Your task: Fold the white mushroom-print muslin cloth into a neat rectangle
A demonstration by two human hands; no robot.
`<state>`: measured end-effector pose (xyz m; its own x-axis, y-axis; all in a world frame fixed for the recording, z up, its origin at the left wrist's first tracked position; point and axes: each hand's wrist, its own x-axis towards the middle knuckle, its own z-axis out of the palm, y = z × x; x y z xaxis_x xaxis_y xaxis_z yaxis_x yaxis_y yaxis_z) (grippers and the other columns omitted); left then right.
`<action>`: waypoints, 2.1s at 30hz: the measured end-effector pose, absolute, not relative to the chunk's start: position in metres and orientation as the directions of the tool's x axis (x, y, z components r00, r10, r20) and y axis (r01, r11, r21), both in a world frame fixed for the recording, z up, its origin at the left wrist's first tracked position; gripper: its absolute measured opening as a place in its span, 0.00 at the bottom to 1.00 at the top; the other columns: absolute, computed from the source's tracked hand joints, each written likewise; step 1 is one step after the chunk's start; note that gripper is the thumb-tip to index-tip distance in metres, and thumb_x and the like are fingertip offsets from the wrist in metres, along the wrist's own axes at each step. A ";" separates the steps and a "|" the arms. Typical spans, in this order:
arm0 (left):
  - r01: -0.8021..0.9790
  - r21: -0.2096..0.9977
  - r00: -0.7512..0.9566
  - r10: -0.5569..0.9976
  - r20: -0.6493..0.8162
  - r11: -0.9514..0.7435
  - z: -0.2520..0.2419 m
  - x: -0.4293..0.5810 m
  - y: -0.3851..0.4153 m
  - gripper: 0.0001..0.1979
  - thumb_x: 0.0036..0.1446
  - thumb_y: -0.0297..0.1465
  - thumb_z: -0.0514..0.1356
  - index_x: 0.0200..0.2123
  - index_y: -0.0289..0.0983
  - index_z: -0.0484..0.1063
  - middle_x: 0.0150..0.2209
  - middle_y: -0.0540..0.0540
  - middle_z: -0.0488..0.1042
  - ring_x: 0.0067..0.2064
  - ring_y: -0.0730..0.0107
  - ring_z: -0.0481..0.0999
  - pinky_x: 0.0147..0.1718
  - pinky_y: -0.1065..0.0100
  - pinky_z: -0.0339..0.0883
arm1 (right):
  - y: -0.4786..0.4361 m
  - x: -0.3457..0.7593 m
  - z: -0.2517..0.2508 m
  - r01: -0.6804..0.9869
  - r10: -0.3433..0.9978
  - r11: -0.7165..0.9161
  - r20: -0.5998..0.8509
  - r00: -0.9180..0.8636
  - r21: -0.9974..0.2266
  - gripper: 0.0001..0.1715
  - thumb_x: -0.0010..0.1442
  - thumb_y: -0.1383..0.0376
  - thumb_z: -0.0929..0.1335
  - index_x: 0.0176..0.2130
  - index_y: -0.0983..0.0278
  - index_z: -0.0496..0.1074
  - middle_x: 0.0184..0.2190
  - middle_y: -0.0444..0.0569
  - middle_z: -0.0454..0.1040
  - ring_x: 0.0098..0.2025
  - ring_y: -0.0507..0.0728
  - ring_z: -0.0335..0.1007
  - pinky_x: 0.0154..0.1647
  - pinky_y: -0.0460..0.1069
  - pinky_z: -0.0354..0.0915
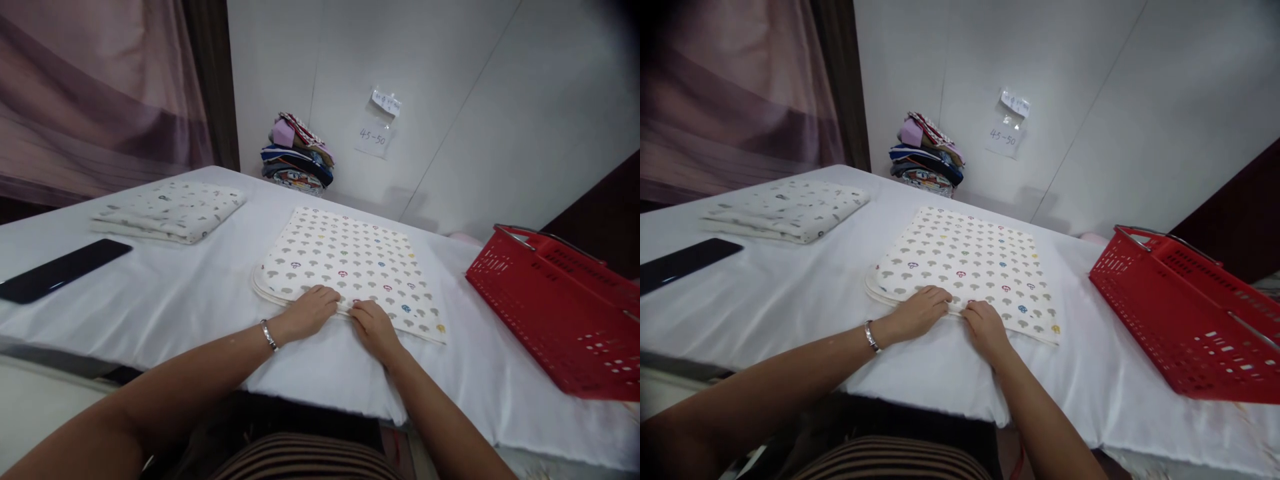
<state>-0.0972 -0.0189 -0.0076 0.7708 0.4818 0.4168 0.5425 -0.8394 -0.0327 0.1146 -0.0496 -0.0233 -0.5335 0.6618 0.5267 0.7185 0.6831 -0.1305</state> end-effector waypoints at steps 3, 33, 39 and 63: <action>0.527 -0.045 0.786 0.466 0.406 -0.849 -0.006 -0.097 -0.019 0.10 0.59 0.21 0.46 0.31 0.35 0.65 0.35 0.47 0.67 0.38 0.68 0.61 0.40 0.65 0.56 | -0.048 0.116 -0.027 0.722 0.628 0.689 0.549 -0.551 -0.064 0.13 0.59 0.74 0.60 0.41 0.64 0.69 0.39 0.52 0.72 0.42 0.56 0.64 0.41 0.52 0.64; 0.553 -0.040 0.786 0.506 0.355 -0.832 -0.013 -0.097 -0.021 0.08 0.59 0.22 0.49 0.30 0.36 0.64 0.35 0.47 0.68 0.36 0.69 0.64 0.34 0.66 0.56 | -0.050 0.114 -0.025 0.738 0.649 0.675 0.484 -0.587 -0.011 0.13 0.59 0.76 0.57 0.35 0.64 0.68 0.33 0.50 0.71 0.36 0.55 0.63 0.36 0.50 0.61; 0.542 0.011 0.787 0.512 0.345 -0.840 -0.009 -0.098 -0.024 0.07 0.58 0.25 0.50 0.31 0.36 0.66 0.36 0.47 0.68 0.38 0.68 0.64 0.36 0.66 0.56 | -0.051 0.114 -0.022 0.725 0.652 0.688 0.454 -0.607 -0.019 0.13 0.58 0.76 0.58 0.36 0.65 0.68 0.32 0.50 0.71 0.36 0.56 0.63 0.36 0.50 0.61; 0.590 -0.020 0.762 0.548 0.344 -0.807 -0.015 -0.094 -0.017 0.08 0.59 0.24 0.47 0.29 0.36 0.63 0.30 0.47 0.68 0.33 0.68 0.65 0.31 0.66 0.57 | -0.051 0.116 -0.026 0.751 0.709 0.647 0.466 -0.529 -0.131 0.12 0.61 0.72 0.58 0.41 0.63 0.67 0.35 0.50 0.72 0.38 0.56 0.65 0.37 0.51 0.62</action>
<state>-0.0938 -0.0168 -0.0149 0.7621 0.5484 0.3442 0.5898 -0.8073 -0.0197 0.1161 -0.0506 -0.0256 -0.5291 0.7089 0.4664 0.7514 0.6468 -0.1308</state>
